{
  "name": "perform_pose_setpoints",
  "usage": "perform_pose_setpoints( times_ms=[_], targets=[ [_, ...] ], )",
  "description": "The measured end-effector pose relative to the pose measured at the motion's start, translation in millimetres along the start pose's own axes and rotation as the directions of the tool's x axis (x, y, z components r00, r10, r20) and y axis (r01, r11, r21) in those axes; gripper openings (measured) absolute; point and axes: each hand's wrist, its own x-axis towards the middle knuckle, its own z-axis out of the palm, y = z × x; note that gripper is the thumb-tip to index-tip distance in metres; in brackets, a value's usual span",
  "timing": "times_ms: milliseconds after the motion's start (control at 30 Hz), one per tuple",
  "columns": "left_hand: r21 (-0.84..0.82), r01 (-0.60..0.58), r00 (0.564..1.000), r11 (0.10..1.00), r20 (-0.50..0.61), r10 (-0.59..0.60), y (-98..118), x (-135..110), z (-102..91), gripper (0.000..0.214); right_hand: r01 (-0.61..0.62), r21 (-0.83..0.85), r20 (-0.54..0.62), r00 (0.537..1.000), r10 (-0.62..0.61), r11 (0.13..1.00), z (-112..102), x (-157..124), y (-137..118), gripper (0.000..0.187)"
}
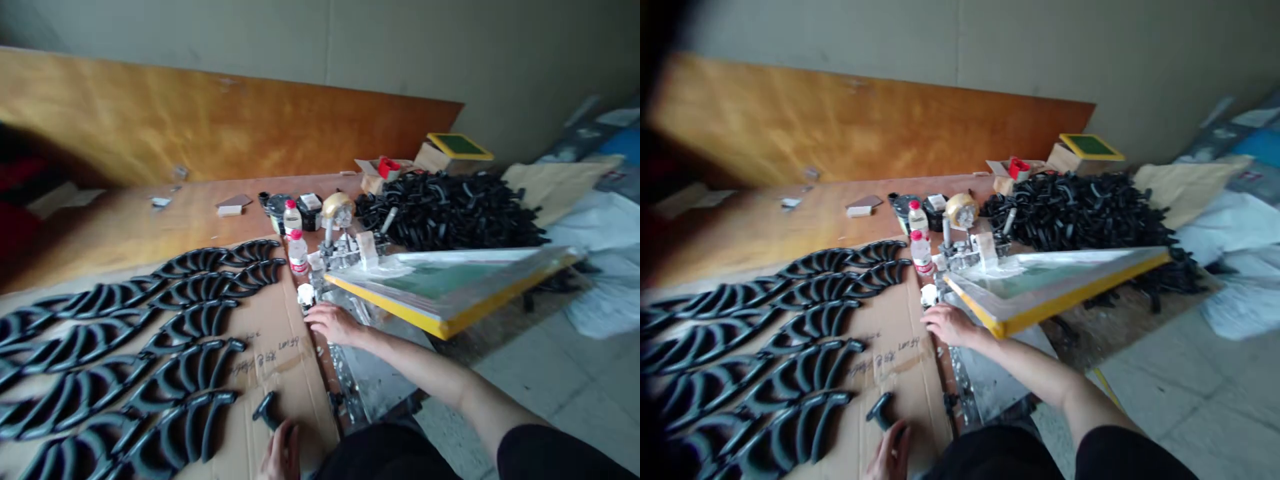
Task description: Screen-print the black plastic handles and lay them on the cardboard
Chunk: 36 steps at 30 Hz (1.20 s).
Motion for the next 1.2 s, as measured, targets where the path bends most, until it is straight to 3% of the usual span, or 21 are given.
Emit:
perform_pose_setpoints(
  times_ms=[67, 167, 233, 300, 333, 400, 500, 600, 667, 733, 833, 900, 967, 1033, 1100, 1200],
  targets=[
    [0.010, -0.062, 0.996, 0.998, 0.070, 0.061, 11, 14, 2.5, 0.024, -0.273, -0.051, -0.107, 0.958, 0.266, 0.961, -42, -52, 36, 0.023],
    [0.060, -0.165, 0.977, 0.984, 0.145, 0.155, 28, 29, 7.0, 0.026, -0.535, -0.076, -0.252, 0.827, 0.503, 0.841, -95, -133, 101, 0.027],
    [0.111, -0.201, 0.971, 0.973, 0.151, 0.184, 37, 33, 10.0, 0.028, -0.678, -0.074, -0.278, 0.719, 0.638, 0.732, -111, -185, 142, 0.027],
    [0.169, -0.185, 0.979, 0.968, 0.119, 0.167, 42, 31, 13.3, 0.036, -0.778, -0.073, -0.182, 0.625, 0.759, 0.623, -113, -225, 175, 0.033],
    [0.196, -0.165, 0.985, 0.967, 0.091, 0.150, 44, 28, 14.9, 0.041, -0.799, -0.074, -0.117, 0.601, 0.791, 0.596, -110, -239, 188, 0.039],
    [0.236, -0.117, 0.993, 0.965, 0.017, 0.117, 48, 21, 17.9, 0.049, -0.786, -0.074, -0.005, 0.616, 0.788, 0.614, -104, -254, 209, 0.052],
    [0.258, -0.045, 0.992, 0.965, -0.099, 0.072, 59, 8, 20.9, 0.049, -0.706, -0.085, 0.051, 0.701, 0.711, 0.703, -110, -255, 234, 0.065],
    [0.259, 0.044, 0.979, 0.965, -0.205, 0.011, 84, -7, 23.6, 0.047, -0.645, -0.060, -0.015, 0.763, 0.646, 0.761, -136, -241, 256, 0.053],
    [0.229, 0.117, 0.966, 0.966, -0.251, -0.057, 106, -17, 27.2, 0.046, -0.644, 0.107, -0.067, 0.755, 0.652, 0.757, -154, -228, 263, 0.036],
    [0.172, 0.179, 0.949, 0.969, -0.290, -0.124, 129, -26, 32.7, 0.045, -0.577, 0.424, -0.044, 0.757, 0.652, 0.698, -162, -210, 258, 0.026],
    [0.067, 0.201, 0.937, 0.977, -0.304, -0.172, 157, -35, 42.2, 0.046, -0.374, 0.809, 0.081, 0.835, 0.544, 0.454, -148, -178, 226, 0.034],
    [0.011, 0.190, 0.943, 0.982, -0.280, -0.179, 168, -38, 47.3, 0.046, -0.342, 0.880, 0.166, 0.872, 0.461, 0.329, -126, -158, 199, 0.039],
    [-0.029, 0.171, 0.948, 0.985, -0.266, -0.173, 172, -38, 50.4, 0.048, -0.385, 0.868, 0.238, 0.877, 0.417, 0.315, -104, -143, 179, 0.038],
    [-0.057, 0.148, 0.950, 0.987, -0.268, -0.158, 171, -35, 51.0, 0.051, -0.442, 0.804, 0.275, 0.869, 0.411, 0.397, -91, -135, 170, 0.034],
    [-0.069, 0.121, 0.951, 0.990, -0.279, -0.136, 168, -32, 49.1, 0.053, -0.478, 0.684, 0.264, 0.867, 0.424, 0.551, -90, -134, 169, 0.036],
    [-0.058, 0.093, 0.945, 0.994, -0.310, -0.107, 172, -23, 40.6, 0.054, -0.395, 0.371, 0.092, 0.916, 0.390, 0.840, -104, -139, 169, 0.044]
  ],
)
